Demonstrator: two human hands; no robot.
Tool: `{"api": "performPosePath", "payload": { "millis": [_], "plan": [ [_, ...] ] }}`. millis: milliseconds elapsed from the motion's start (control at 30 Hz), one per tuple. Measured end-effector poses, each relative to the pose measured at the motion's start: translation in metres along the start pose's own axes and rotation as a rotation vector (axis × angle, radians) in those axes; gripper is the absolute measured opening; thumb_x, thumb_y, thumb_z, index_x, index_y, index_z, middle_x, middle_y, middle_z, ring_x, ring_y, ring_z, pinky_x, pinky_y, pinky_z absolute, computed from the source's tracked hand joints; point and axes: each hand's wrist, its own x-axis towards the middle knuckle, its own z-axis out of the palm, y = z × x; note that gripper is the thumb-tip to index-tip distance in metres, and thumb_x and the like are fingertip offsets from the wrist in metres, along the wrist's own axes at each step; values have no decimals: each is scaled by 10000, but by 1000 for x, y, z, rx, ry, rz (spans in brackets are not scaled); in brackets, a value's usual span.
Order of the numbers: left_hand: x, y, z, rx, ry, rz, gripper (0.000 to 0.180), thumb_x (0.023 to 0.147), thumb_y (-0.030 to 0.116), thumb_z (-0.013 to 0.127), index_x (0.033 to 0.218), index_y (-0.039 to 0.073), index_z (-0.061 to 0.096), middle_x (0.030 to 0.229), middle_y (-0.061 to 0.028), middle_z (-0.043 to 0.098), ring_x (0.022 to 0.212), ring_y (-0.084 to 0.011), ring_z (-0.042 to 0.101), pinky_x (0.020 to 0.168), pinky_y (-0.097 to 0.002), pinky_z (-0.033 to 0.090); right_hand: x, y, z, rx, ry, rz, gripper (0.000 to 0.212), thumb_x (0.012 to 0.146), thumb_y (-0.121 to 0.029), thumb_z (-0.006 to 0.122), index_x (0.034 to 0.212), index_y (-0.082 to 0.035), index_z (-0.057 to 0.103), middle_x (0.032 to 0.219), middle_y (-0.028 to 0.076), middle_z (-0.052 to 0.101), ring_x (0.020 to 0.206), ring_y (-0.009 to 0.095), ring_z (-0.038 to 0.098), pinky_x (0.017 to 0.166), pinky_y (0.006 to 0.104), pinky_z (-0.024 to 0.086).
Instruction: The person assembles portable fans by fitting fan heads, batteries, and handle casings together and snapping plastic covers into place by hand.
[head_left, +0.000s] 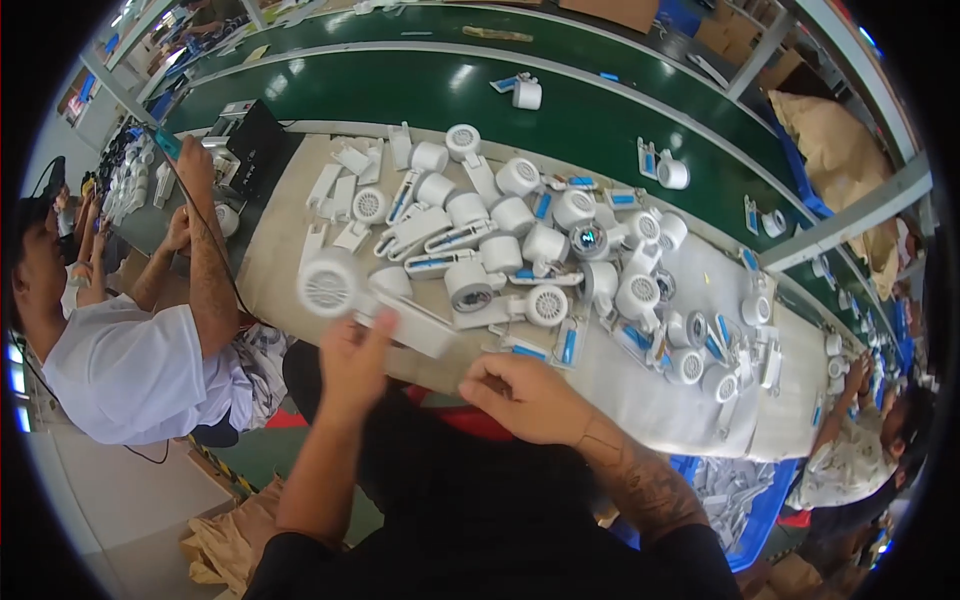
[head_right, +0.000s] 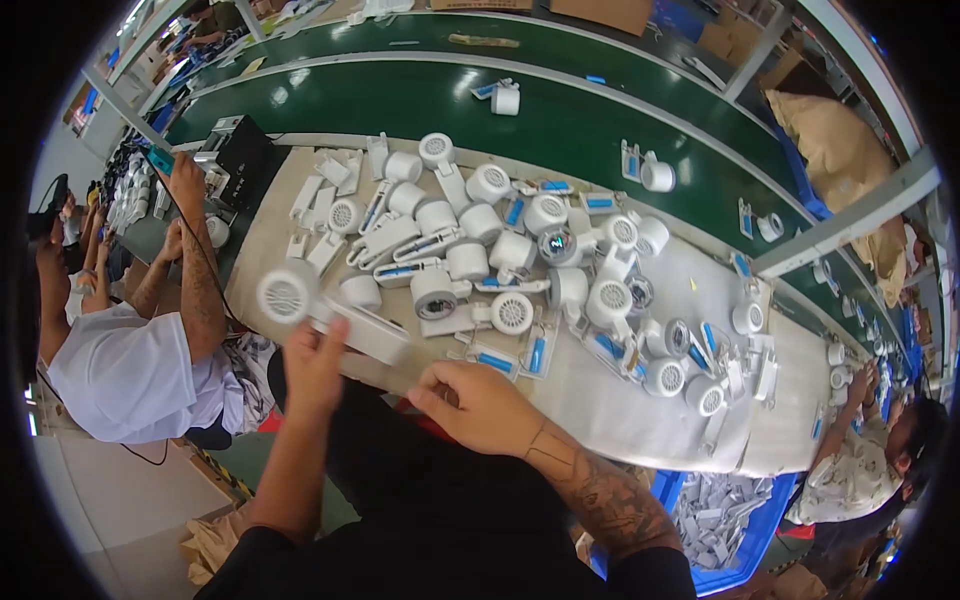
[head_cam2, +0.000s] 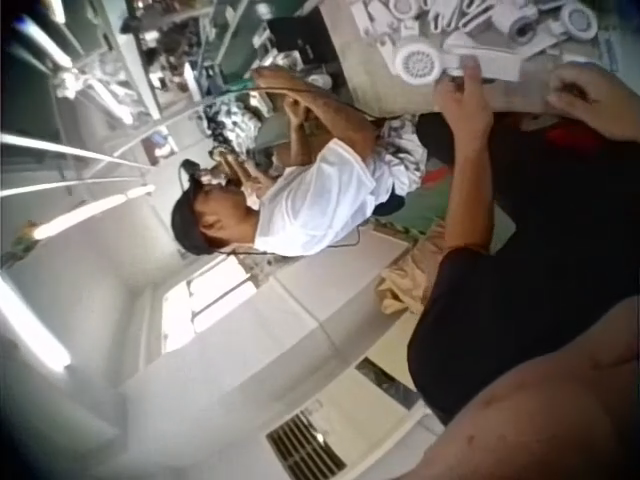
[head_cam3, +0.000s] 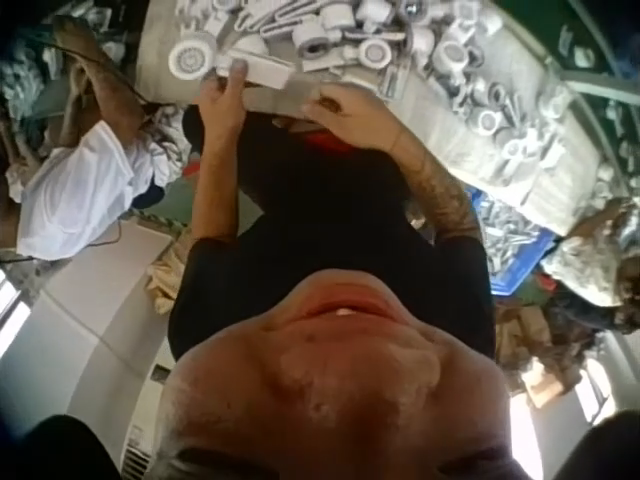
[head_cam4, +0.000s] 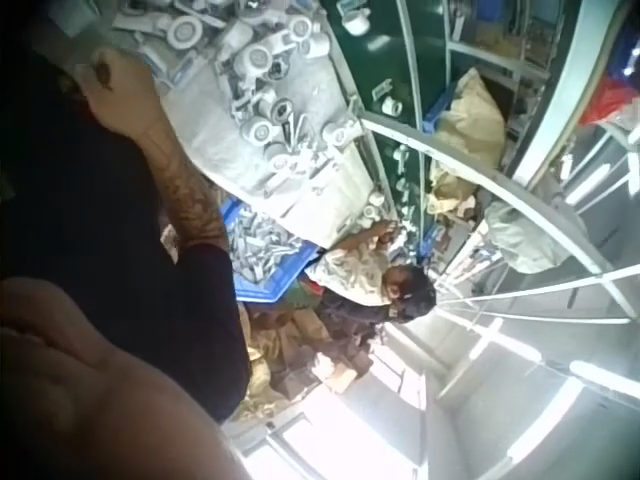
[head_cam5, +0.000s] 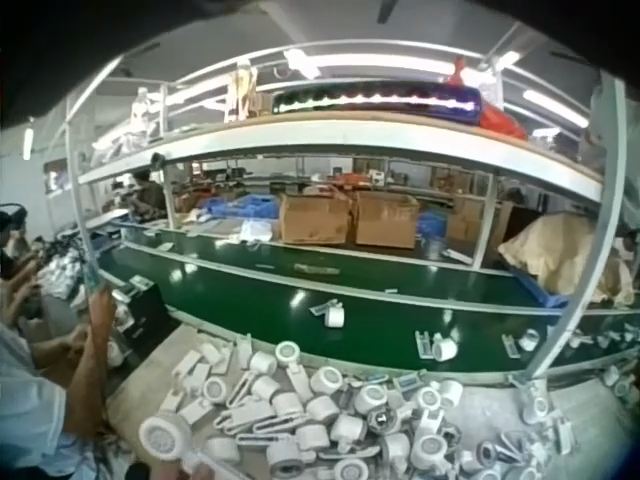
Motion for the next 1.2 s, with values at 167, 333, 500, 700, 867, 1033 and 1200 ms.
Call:
{"api": "performPosePath", "payload": {
  "millis": [167,333,500,700,867,1033,1200],
  "plan": [
    [86,-10,-139,143,117,-141,309,946,272,695,1064,-14,679,822,-46,703,662,-110,653,567,-247,524,69,-40,-78,-127,12,-89,115,926,-157,709,929,-49,669,779,-12,644,708,59,570,629,237,457],
    [121,-6,-188,687,26,-124,337,769,262,803,816,-58,705,581,-66,581,548,-102,538,543,-312,442,213,7,-196,-420,351,94,244,875,-211,741,1020,-33,660,954,72,675,777,127,629,697,278,520],
    [158,4,-184,1057,130,-188,412,755,397,794,946,33,761,783,-206,698,746,-362,699,695,-445,540,344,78,-258,-1087,596,-271,647,805,-322,786,1356,-111,520,1214,225,617,1246,403,500,1058,464,421],
    [174,-61,-171,1031,311,-97,349,791,366,784,926,50,723,799,-184,703,753,-363,690,690,-459,533,437,131,-293,-989,520,46,607,858,-512,702,1331,-150,585,1125,195,689,1129,384,624,956,431,489],
    [169,-89,-168,802,580,188,247,773,226,809,911,44,713,807,-160,689,719,-339,670,671,-437,528,448,148,-295,-1027,485,-66,450,911,-313,672,1279,-67,592,1102,195,690,1036,357,669,896,398,506],
    [169,-114,-162,770,644,327,261,747,190,792,956,53,716,871,-157,680,814,-348,655,737,-432,522,394,157,-339,-783,621,-123,750,876,-358,756,1439,3,417,1234,198,639,1133,284,616,1013,375,447],
    [156,-100,-157,747,642,264,341,728,169,714,1040,34,680,900,-177,678,873,-359,658,788,-440,525,277,78,-325,-447,682,-359,493,998,-145,626,1433,-12,435,1192,107,635,1083,164,586,988,277,422]
  ]
}}
